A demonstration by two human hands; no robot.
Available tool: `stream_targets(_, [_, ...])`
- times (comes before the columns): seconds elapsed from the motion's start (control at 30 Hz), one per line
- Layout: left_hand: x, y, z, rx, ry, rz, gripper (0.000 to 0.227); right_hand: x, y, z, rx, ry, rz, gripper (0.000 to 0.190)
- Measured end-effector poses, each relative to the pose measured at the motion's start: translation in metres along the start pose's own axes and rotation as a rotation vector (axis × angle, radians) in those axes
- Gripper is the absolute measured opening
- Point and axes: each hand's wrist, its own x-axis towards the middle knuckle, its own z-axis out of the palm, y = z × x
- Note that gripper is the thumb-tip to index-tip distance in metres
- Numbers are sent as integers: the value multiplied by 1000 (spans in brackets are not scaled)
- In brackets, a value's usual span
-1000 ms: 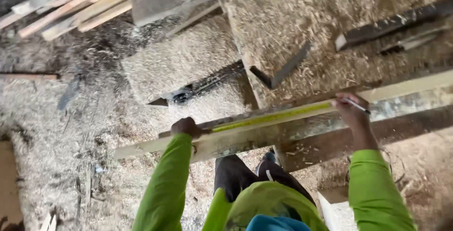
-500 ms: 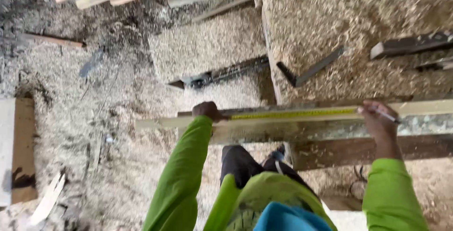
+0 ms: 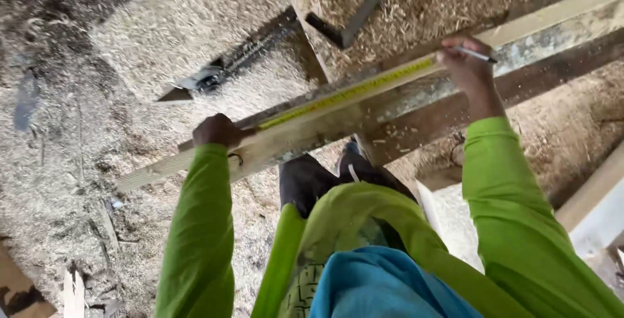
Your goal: Measuring and marking a wooden plank with a square and pen.
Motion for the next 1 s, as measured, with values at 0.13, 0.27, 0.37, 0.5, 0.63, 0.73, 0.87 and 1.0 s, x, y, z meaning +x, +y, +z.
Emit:
stream_targets(0.13, [-12, -5, 3, -3, 1, -47, 82, -24, -46, 6, -27, -30, -4, 21])
stream_targets(0.27, [-5, -6, 5, -11, 33, -48, 79, -25, -61, 5, 28, -39, -38, 16])
stream_targets(0.37, [5, 7, 6, -25, 25, -32, 79, -24, -62, 2, 21, -34, -23, 16])
stream_targets(0.5, [15, -3, 14, -73, -14, -64, 80, -3, 14, 2, 276, -1, -506, 32])
stream_targets(0.63, [0, 6, -5, -89, -26, -141, 79, -18, -28, 72, 232, 118, 0, 39])
stream_targets(0.73, [8, 5, 7, -119, -9, -112, 75, -69, -86, 164, 428, -258, -61, 43])
stream_targets(0.87, [6, 7, -1, -124, 21, -83, 71, -105, -137, 257, 366, -597, -318, 35])
stream_targets(1.0, [11, 7, -3, -135, 66, -82, 71, -106, -147, 289, 379, -718, -323, 17])
